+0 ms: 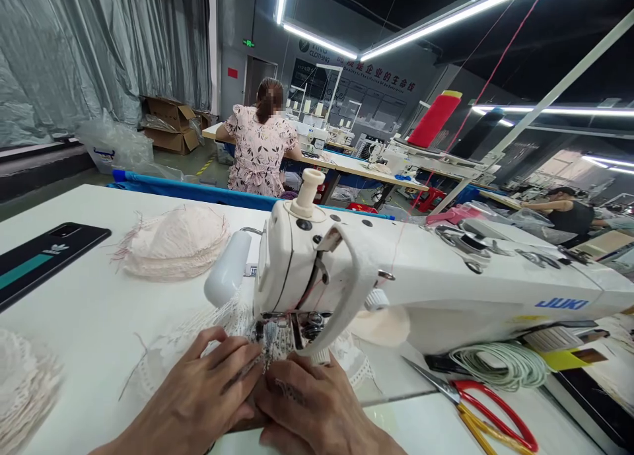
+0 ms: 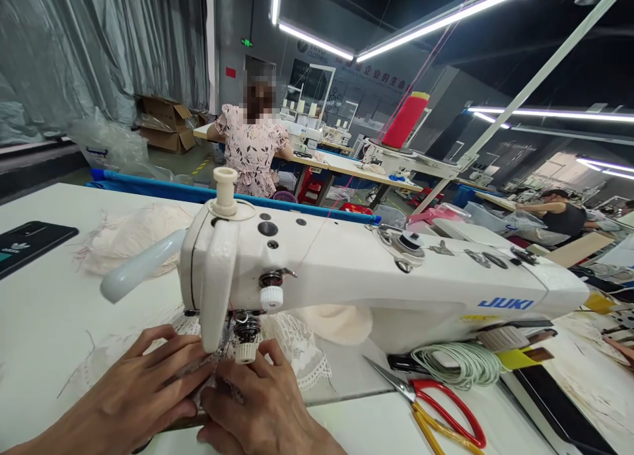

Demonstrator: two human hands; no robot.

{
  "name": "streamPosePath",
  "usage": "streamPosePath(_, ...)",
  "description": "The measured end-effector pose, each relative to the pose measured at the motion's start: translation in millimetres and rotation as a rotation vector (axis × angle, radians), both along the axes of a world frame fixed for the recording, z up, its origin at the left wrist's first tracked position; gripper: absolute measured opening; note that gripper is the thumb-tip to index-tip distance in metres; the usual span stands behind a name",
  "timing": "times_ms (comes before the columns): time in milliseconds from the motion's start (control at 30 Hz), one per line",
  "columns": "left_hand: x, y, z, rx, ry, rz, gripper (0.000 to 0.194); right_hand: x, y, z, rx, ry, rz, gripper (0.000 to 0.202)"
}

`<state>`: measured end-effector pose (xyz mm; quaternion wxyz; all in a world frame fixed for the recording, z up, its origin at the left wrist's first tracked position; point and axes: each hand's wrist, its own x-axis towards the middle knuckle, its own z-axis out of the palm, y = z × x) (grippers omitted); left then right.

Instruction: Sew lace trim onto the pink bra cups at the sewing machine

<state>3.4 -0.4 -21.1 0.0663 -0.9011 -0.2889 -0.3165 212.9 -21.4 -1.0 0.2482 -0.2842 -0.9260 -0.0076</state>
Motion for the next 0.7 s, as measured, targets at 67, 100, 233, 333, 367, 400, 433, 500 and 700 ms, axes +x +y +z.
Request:
streamPosePath(67, 0.5, 0.8, -1.3, 0.027, -0.014, -0.006, 0.019, -0.2, 1.2, -0.7, 0.008, 0.025, 0.015, 0.029)
streamPosePath(100, 0.6, 1.3, -2.1, 0.042, -0.016, -0.009, 0.019, -0.2, 2.1, -1.0, 0.010, 0.040, 0.023, 0.029)
streamPosePath(233, 1.2, 2.0, -4.3, 0.083, -0.021, 0.020, 0.018, 0.8, 5.3, -2.5, 0.017, 0.049, 0.034, 0.029)
streamPosePath(333, 1.8, 1.3, -4.8, 0.083, -0.022, 0.030, 0.019, 1.5, 5.5, -3.3, 0.016, 0.011, 0.022, 0.027)
streamPosePath(367, 1.8, 1.1, -5.0, 0.086, -0.025, 0.030, 0.019, 1.6, 5.1, -3.0, 0.012, 0.001, 0.018, 0.027)
streamPosePath(400, 1.8, 0.8, -5.3, 0.091, -0.030, 0.030, 0.020, 1.6, 4.6, -2.3, 0.010, 0.001, 0.015, 0.027)
streamPosePath(433, 1.6, 0.6, -5.7, 0.094, -0.037, 0.033, 0.020, 1.6, 4.1, -1.0, 0.009, 0.006, 0.020, 0.028)
streamPosePath(500, 0.9, 0.2, -6.6, 0.091, -0.033, 0.030, 0.019, 2.2, 3.1, 3.0, 0.002, 0.033, 0.033, 0.030)
streamPosePath(700, 0.2, -0.5, -5.3, 0.101, -0.001, 0.016, 0.018, 8.4, 1.3, 11.3, -0.076, 0.114, -0.109, 0.020)
